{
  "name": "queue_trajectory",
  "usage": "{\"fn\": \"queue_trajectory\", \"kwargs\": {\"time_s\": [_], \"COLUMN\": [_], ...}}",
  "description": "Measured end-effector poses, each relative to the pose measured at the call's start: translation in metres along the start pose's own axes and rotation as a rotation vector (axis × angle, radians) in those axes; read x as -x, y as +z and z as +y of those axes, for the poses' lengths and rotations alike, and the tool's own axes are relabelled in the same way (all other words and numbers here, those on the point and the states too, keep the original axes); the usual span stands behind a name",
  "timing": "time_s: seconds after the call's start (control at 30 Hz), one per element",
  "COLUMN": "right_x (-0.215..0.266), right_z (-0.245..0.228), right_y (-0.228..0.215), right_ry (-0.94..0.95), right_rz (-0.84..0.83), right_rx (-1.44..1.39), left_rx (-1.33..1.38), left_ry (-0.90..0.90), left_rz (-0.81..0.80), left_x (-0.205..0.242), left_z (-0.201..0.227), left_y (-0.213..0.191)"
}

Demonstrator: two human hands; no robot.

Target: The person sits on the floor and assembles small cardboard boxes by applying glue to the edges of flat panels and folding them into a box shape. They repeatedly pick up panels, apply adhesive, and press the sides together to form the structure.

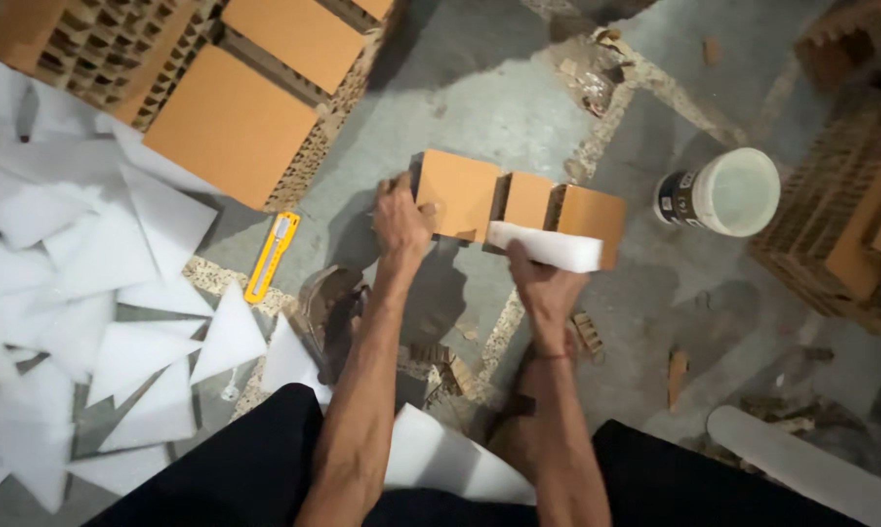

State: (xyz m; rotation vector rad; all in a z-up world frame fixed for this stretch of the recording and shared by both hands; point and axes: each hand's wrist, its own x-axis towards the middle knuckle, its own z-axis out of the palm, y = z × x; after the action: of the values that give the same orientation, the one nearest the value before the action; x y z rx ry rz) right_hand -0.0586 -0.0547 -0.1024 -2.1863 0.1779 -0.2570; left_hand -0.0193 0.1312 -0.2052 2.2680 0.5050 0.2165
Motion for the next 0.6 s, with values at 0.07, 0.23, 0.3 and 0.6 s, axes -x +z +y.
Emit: {"fn": "queue_trajectory", "kwargs": {"time_s": [0.07,0.23,0.3,0.6], "right_x": [0.004,0.003,-0.004,-0.083], "right_z": [0.000,0.012,0.014,0.007], "right_y": [0.023,0.058,0.064,0.082], "right_ry": [-0.191,-0.048,-0.170,0.003], "right_rz": [0.014,0.060,0.072,-0.043], "right_rx": [0.133,0.287,0.257,0.102], "left_rx": [0.103,0.085,0.086,0.082], "left_ry": [-0.076,-0.123,-0.130,-0.196], "left_rz": [-0.114,-0.167,-0.173,-0.179], "left_x": [-0.001,0.000,-0.003,-0.004], "left_z": [-0.003,-0.007,-0.006,-0.016], "left_y": [0.000,0.006,0.007,0.019]}}
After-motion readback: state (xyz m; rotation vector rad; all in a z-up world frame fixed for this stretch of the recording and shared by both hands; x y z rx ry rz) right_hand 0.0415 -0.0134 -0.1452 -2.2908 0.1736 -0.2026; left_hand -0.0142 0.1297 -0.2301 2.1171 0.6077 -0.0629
